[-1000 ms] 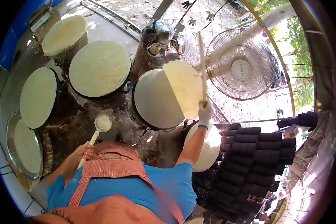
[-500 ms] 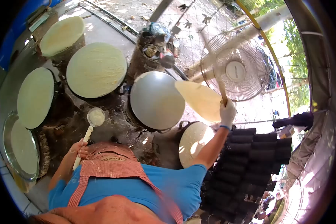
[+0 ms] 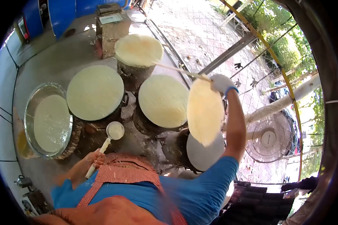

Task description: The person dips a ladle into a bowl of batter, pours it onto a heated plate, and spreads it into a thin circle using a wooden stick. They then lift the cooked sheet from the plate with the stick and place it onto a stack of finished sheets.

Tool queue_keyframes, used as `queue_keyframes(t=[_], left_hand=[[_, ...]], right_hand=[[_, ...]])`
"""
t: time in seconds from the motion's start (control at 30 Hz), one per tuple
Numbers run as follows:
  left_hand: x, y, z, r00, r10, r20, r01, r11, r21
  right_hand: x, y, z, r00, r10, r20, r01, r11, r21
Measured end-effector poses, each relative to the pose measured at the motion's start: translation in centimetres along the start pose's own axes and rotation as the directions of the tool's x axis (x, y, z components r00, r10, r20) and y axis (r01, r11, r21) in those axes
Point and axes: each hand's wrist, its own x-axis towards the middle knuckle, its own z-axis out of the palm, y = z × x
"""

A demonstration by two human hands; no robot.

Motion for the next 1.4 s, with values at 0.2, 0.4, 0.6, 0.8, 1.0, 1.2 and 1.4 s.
queue_keyframes(t=[0.2, 0.4, 0.6, 0.8, 1.0, 1.2, 1.4], left_hand=[[-1.8, 0.4, -3.3, 0.987, 0.158, -0.014, -0.158, 0.973, -0.166], [-1.6, -0.5, -2.0, 0.931, 0.363, -0.034, -0.349, 0.860, -0.373], [0.2, -0.5, 0.8, 0.871, 0.478, 0.112, -0.271, 0.658, -0.702], [-1.1, 1.1, 7.3, 0.901, 0.433, 0.026, -0.263, 0.593, -0.761], [-0.5, 3.0, 5.4, 0.886, 0.393, 0.247, -0.111, 0.696, -0.709], [-1.0, 9.5, 7.7, 0.984, 0.172, 0.035, -0.150, 0.927, -0.345], [1.7, 11.7, 15.3, 0.990, 0.141, 0.025, -0.137, 0.985, -0.102]], right_hand=[[20.3, -11.0, -5.4, 0.979, 0.045, -0.198, 0.010, 0.963, 0.269], [31.3, -11.5, -4.3, 0.886, 0.406, -0.226, 0.120, 0.269, 0.956], [38.9, -13.1, 13.8, 0.848, 0.527, -0.047, 0.198, -0.233, 0.952], [45.7, -18.5, 30.6, 0.752, 0.636, 0.175, 0.074, -0.345, 0.936], [41.5, -16.1, 30.6, 0.738, 0.672, 0.063, -0.198, 0.126, 0.972], [16.1, -18.4, 24.2, 0.936, 0.342, 0.086, -0.046, -0.122, 0.991], [-8.3, -25.0, 22.3, 0.948, 0.301, 0.106, 0.005, -0.345, 0.939]])
